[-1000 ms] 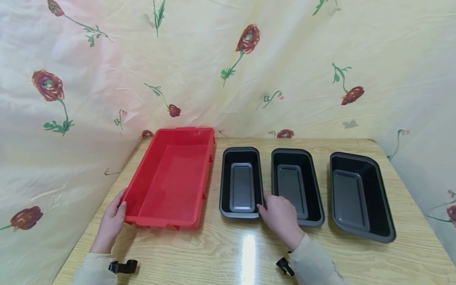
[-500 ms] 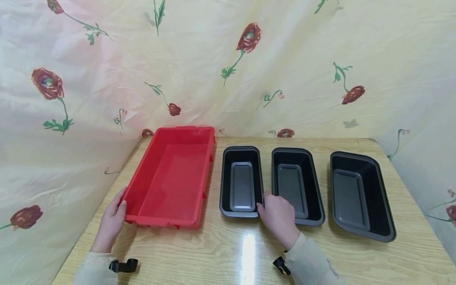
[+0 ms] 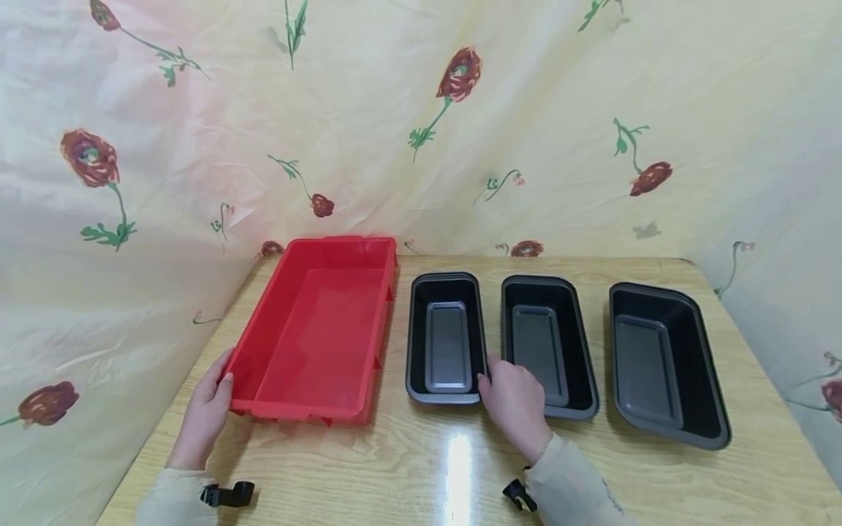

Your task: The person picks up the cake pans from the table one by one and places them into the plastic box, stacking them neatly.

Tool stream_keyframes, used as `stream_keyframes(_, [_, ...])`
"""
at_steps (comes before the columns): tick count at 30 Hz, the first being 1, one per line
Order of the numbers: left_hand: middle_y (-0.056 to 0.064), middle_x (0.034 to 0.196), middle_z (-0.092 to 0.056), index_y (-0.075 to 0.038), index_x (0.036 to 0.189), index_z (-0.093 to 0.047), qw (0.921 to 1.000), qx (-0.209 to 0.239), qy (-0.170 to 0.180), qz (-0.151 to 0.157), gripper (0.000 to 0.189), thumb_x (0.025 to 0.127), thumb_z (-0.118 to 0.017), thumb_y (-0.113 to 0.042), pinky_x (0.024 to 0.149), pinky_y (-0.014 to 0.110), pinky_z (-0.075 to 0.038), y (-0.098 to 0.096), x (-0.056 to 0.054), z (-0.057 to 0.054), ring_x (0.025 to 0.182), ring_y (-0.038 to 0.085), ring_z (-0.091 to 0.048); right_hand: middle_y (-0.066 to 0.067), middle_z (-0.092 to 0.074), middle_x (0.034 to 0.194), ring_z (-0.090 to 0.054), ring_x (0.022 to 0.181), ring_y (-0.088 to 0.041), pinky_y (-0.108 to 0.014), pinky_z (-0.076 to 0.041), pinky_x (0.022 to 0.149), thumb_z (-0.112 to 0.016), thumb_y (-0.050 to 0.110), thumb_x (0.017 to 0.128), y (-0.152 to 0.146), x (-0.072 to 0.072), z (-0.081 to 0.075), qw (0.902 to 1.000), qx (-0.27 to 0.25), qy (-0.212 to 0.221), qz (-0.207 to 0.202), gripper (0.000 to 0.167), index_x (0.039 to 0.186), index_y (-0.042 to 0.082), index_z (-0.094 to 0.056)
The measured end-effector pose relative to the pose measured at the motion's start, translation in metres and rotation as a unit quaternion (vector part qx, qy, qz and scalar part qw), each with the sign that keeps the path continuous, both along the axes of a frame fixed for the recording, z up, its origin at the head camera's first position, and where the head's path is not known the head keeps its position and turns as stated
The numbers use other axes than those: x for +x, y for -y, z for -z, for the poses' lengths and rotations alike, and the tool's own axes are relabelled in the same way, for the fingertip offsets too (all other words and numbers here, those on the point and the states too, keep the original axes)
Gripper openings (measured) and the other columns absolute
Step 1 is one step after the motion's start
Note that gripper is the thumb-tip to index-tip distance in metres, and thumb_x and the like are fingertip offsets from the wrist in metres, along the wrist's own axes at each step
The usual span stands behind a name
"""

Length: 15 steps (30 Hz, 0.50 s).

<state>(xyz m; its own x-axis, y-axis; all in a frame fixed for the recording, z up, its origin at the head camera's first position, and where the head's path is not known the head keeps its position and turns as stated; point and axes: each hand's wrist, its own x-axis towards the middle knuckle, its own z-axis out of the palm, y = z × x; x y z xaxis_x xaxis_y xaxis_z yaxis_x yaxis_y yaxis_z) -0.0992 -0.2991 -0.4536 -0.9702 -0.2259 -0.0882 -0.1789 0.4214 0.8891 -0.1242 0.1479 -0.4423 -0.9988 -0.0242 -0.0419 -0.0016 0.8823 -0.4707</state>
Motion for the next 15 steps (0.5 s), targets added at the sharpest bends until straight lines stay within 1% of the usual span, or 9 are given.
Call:
stream_keyframes(1, [0.017, 0.156, -0.027, -0.012, 0.156, -0.021, 1.0000, -0.003, -0.001, 0.000, 0.051, 0.106, -0.031, -0.013, 0.105, 0.048, -0.037, 0.0000, 0.0003, 0.0001, 0.133, 0.036, -0.037, -0.004, -0.060, 0.067, -0.046, 0.051, -0.016, -0.030, -0.037, 0.043, -0.065, 0.016, 0.092, -0.0002, 0.0002, -0.0001, 1.0000, -0.004, 0.002, 0.001, 0.043, 0.126, -0.011, -0.059])
stream_keyframes(5, [0.016, 0.156, -0.028, -0.014, 0.156, -0.022, 1.0000, -0.010, 0.001, -0.002, 0.051, 0.106, -0.032, -0.014, 0.104, 0.049, -0.038, -0.0004, 0.0012, -0.0005, 0.131, 0.035, -0.038, -0.003, -0.060, 0.068, -0.047, 0.052, -0.016, -0.030, -0.037, 0.044, -0.064, 0.014, 0.092, -0.0012, 0.0010, -0.0005, 0.9996, -0.028, 0.007, 0.003, 0.043, 0.126, -0.011, -0.058])
stream_keyframes(8, [0.018, 0.155, -0.028, -0.013, 0.157, -0.021, 1.0000, -0.007, -0.003, -0.001, 0.051, 0.106, -0.032, -0.014, 0.103, 0.051, -0.039, -0.0006, 0.0013, -0.0014, 0.130, 0.037, -0.039, -0.001, -0.059, 0.068, -0.046, 0.052, -0.016, -0.030, -0.038, 0.044, -0.063, 0.013, 0.092, -0.0020, 0.0014, -0.0013, 0.9987, -0.049, 0.012, 0.003, 0.044, 0.128, -0.011, -0.057])
stream_keyframes(11, [0.019, 0.155, -0.028, -0.012, 0.156, -0.021, 1.0000, -0.003, -0.007, 0.001, 0.051, 0.106, -0.032, -0.014, 0.104, 0.052, -0.039, -0.0003, 0.0009, -0.0013, 0.130, 0.039, -0.039, 0.000, -0.056, 0.064, -0.046, 0.050, -0.016, -0.030, -0.037, 0.044, -0.062, 0.012, 0.092, -0.0031, 0.0014, -0.0026, 0.9976, -0.068, 0.014, -0.003, 0.044, 0.129, -0.012, -0.056])
stream_keyframes(15, [0.017, 0.155, -0.028, -0.014, 0.157, -0.020, 1.0000, -0.003, -0.001, 0.000, 0.052, 0.106, -0.032, -0.013, 0.103, 0.049, -0.040, -0.0003, 0.0005, -0.0003, 0.130, 0.037, -0.039, 0.001, -0.052, 0.059, -0.045, 0.048, -0.015, -0.030, -0.036, 0.043, -0.060, 0.010, 0.093, -0.0046, 0.0016, -0.0046, 0.9952, -0.096, 0.013, -0.017, 0.045, 0.130, -0.014, -0.053])
